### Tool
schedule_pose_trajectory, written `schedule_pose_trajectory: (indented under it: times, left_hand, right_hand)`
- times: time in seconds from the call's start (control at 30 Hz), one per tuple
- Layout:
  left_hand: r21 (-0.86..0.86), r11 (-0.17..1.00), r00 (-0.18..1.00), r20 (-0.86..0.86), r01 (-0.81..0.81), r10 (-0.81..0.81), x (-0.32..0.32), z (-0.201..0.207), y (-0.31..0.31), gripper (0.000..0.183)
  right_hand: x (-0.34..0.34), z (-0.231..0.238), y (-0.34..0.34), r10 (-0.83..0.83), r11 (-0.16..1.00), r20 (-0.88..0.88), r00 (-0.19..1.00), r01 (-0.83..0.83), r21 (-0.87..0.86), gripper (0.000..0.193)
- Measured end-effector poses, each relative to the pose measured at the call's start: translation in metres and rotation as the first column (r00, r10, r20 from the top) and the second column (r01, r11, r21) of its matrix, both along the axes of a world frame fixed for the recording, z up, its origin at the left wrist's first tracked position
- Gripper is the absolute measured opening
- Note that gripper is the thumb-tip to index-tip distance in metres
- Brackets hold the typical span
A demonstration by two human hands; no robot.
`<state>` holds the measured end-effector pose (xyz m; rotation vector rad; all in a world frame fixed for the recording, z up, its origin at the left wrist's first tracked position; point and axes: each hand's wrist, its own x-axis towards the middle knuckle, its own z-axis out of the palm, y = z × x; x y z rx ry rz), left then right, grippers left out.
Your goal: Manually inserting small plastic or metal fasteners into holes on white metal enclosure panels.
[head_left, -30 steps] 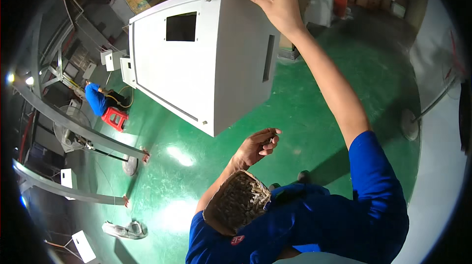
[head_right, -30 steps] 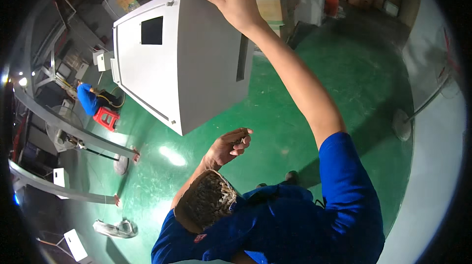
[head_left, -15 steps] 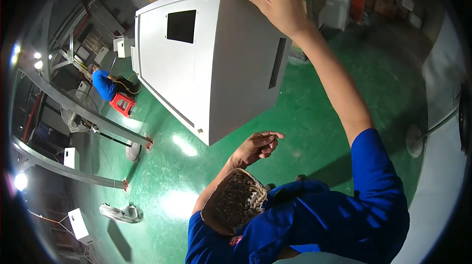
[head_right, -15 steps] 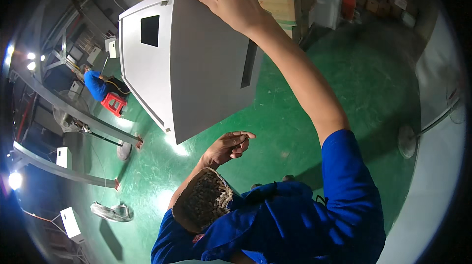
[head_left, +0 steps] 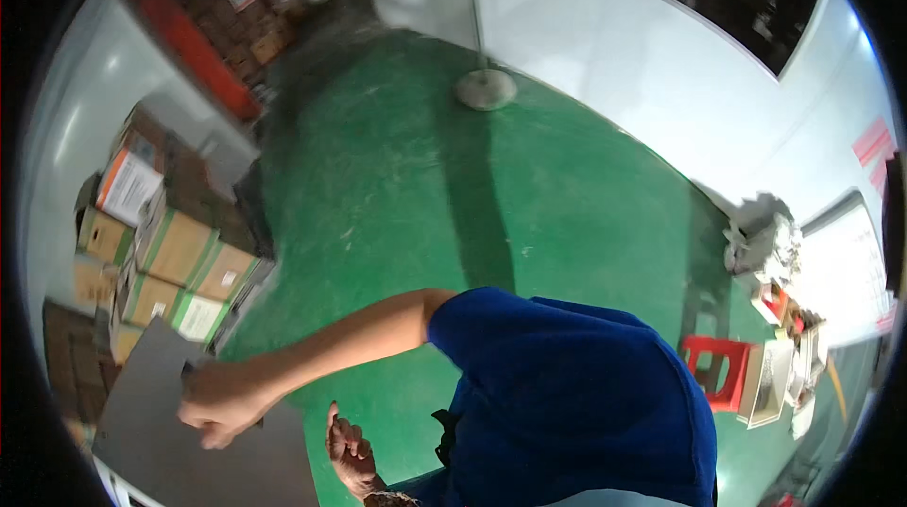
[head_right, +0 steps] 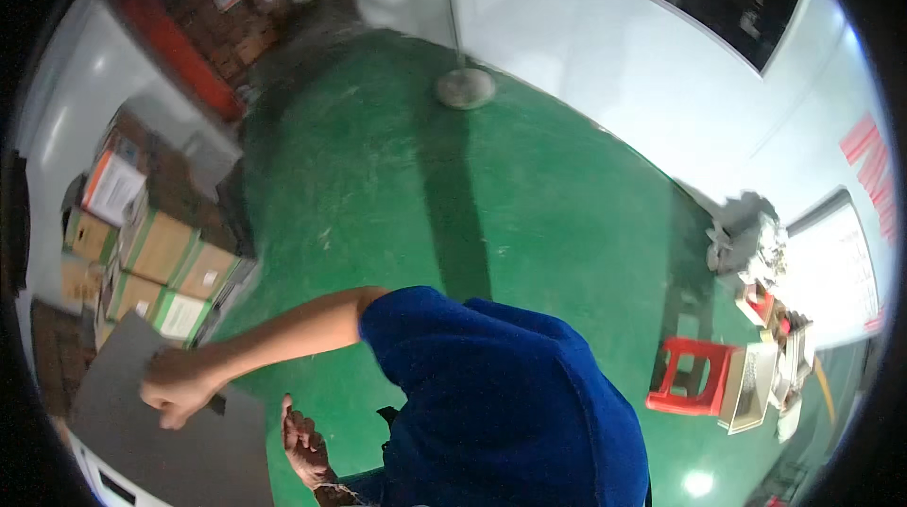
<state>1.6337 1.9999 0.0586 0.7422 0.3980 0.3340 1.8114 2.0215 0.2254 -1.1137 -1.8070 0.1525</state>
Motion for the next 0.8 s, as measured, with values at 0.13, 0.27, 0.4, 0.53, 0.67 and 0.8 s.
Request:
schedule_pose_trajectory:
  times: [0.13,0.27,0.4,0.53,0.67,0.8]
  left_hand:
    - [-0.028,0.989,0.976,0.166,0.147,-0.141,0.006,-0.005,0.004,0.040]
    - [0.003,0.973,0.965,0.127,0.230,-0.229,0.013,0.001,0.046,0.022]
    - [-0.001,0.977,0.972,0.103,0.213,-0.211,0.024,0.029,0.056,0.013]
    - [-0.042,0.978,0.974,0.116,0.202,-0.196,0.035,0.050,0.064,0.018]
    - [0.412,0.888,0.975,-0.164,0.206,-0.150,0.028,0.072,0.061,0.047]
    - [0.155,0.938,0.915,-0.317,0.309,-0.249,0.059,0.083,0.057,0.039]
  right_hand:
    - [-0.001,-0.111,-0.046,0.023,0.874,0.482,0.876,0.216,-0.435,0.022]
    - [0.012,-0.115,-0.054,-0.013,0.930,0.169,0.986,0.074,-0.360,0.017]
    - [0.022,-0.096,-0.054,0.005,0.958,0.014,1.000,-0.001,-0.287,0.014]
    - [0.034,-0.081,-0.037,-0.028,0.953,0.040,0.999,0.039,-0.301,0.016]
    - [0.058,-0.036,-0.017,-0.182,0.946,-0.167,0.969,0.126,-0.299,0.011]
    - [0.096,0.073,-0.013,-0.246,0.964,-0.315,0.916,0.265,0.018,0.013]
